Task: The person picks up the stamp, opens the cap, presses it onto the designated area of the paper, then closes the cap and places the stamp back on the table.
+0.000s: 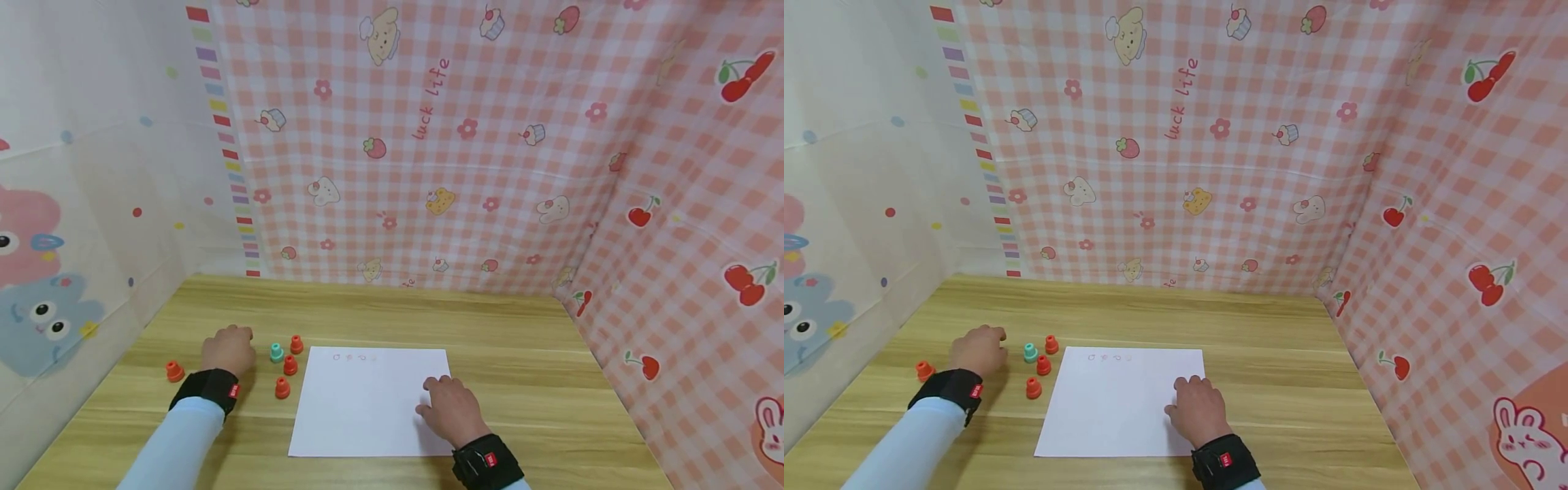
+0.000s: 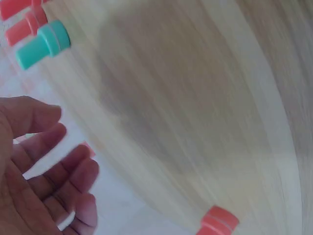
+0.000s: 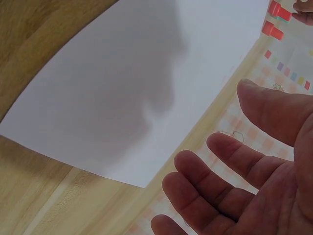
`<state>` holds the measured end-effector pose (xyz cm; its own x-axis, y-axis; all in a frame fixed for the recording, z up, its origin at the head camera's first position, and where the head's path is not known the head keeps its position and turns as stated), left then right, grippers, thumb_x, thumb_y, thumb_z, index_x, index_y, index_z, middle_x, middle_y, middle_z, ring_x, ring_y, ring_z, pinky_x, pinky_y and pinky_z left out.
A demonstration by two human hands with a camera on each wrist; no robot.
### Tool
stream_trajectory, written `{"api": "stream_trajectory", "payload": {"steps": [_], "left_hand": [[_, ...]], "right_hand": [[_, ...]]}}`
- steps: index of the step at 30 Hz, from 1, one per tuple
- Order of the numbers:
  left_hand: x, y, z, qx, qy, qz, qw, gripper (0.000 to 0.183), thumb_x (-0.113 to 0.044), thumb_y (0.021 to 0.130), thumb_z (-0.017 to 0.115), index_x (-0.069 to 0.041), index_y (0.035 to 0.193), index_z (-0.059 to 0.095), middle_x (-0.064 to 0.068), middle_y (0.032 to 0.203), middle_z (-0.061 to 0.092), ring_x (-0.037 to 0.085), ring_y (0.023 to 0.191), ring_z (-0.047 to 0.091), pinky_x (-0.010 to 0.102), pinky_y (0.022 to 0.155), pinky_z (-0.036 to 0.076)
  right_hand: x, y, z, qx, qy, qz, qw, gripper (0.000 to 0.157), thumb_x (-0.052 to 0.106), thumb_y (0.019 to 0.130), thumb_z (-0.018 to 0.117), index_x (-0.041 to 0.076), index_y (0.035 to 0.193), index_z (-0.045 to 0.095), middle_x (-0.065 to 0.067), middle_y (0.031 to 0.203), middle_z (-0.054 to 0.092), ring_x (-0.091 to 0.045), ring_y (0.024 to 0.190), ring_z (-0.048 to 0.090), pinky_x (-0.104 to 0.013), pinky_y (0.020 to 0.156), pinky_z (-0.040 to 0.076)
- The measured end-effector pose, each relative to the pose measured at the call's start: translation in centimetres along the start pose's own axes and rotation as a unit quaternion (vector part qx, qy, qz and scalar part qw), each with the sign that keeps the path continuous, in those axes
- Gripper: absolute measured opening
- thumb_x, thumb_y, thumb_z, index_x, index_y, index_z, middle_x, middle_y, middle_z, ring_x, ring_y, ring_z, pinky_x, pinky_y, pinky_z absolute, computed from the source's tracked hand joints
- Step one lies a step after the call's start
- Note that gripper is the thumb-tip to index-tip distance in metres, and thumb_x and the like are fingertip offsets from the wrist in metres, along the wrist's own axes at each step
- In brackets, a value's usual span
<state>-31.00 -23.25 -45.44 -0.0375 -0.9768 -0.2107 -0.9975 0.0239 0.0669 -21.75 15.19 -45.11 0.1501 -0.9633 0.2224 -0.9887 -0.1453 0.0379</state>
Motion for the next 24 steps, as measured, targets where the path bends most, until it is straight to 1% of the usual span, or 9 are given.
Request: {"api": "stream_trajectory", "payload": {"steps": [2,6,11,15,16,18,21,24], "left_hand": [[0.5,-0.2,-0.3,-0.005,0.009,-0.011,0.9999,0.020,-0.003,0.085,0.060,0.008,0.100,0.066,0.025,0.088,0.061,0.044,0.084,0.060,0.062,0.075,0.046],[1.6,-0.8,-0.9,-0.002,0.011,-0.035,0.9993,0.017,-0.003,0.085,0.059,0.010,0.094,0.065,0.027,0.086,0.060,0.046,0.084,0.058,0.065,0.078,0.044],[3.1,-1.5,-1.6,0.008,0.013,-0.057,0.9983,0.017,-0.004,0.084,0.061,0.010,0.092,0.065,0.028,0.085,0.060,0.047,0.084,0.057,0.065,0.078,0.044],[4.7,-1.8,-1.9,-0.003,0.028,-0.072,0.9970,0.019,-0.007,0.084,0.065,0.011,0.091,0.065,0.030,0.084,0.058,0.048,0.086,0.055,0.065,0.079,0.043],[5.2,-1.8,-1.9,-0.001,0.032,-0.078,0.9964,0.020,-0.008,0.085,0.065,0.011,0.091,0.066,0.030,0.084,0.057,0.049,0.087,0.055,0.065,0.079,0.042],[6.0,-2.0,-2.1,0.006,0.041,-0.094,0.9948,0.022,-0.011,0.086,0.066,0.010,0.092,0.066,0.031,0.086,0.057,0.049,0.089,0.054,0.065,0.081,0.041],[7.1,-2.3,-2.3,0.029,0.039,-0.122,0.9914,0.024,-0.012,0.088,0.062,0.011,0.093,0.066,0.033,0.089,0.057,0.050,0.092,0.054,0.064,0.082,0.041],[7.9,-2.8,-2.5,0.051,0.025,-0.149,0.9873,0.024,-0.012,0.090,0.057,0.011,0.089,0.066,0.030,0.085,0.058,0.045,0.087,0.056,0.059,0.078,0.043]], "right_hand": [[0.0,0.0,0.0,0.001,0.001,0.000,1.000,0.034,0.028,0.081,0.082,0.006,0.104,0.071,-0.010,0.089,0.064,-0.027,0.081,0.058,-0.043,0.068,0.049],[0.0,0.0,0.1,0.004,0.003,0.003,1.000,0.033,0.028,0.081,0.082,0.006,0.104,0.071,-0.010,0.088,0.064,-0.027,0.081,0.057,-0.043,0.069,0.049],[-0.2,0.1,0.3,0.006,0.005,0.004,1.000,0.034,0.028,0.081,0.082,0.006,0.104,0.071,-0.010,0.089,0.063,-0.027,0.081,0.057,-0.044,0.069,0.049],[-0.1,0.2,0.4,0.007,0.005,0.002,1.000,0.034,0.028,0.081,0.081,0.006,0.104,0.071,-0.010,0.089,0.063,-0.027,0.081,0.057,-0.044,0.069,0.049],[-0.1,0.2,0.3,0.008,0.006,0.002,1.000,0.034,0.028,0.081,0.081,0.006,0.104,0.071,-0.010,0.089,0.063,-0.027,0.081,0.057,-0.044,0.069,0.049],[0.0,0.2,0.3,0.011,0.007,0.002,1.000,0.033,0.028,0.082,0.081,0.006,0.104,0.071,-0.011,0.090,0.064,-0.027,0.082,0.057,-0.044,0.069,0.049],[0.1,0.2,0.2,0.014,0.008,0.002,1.000,0.034,0.028,0.082,0.081,0.006,0.105,0.071,-0.011,0.090,0.064,-0.027,0.082,0.058,-0.044,0.069,0.049],[0.0,0.2,0.3,0.013,0.009,0.000,1.000,0.034,0.028,0.082,0.081,0.006,0.105,0.071,-0.011,0.090,0.063,-0.027,0.081,0.057,-0.043,0.069,0.049]]}}
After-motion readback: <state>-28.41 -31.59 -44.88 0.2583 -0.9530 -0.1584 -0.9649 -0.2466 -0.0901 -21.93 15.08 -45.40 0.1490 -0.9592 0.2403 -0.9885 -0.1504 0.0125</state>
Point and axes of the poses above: each hand's wrist, its own y-axis towards the middle knuckle, its own z-axis out of the palm, x = y × z, the point moved 5 cm from there along y, towards the middle knuckle
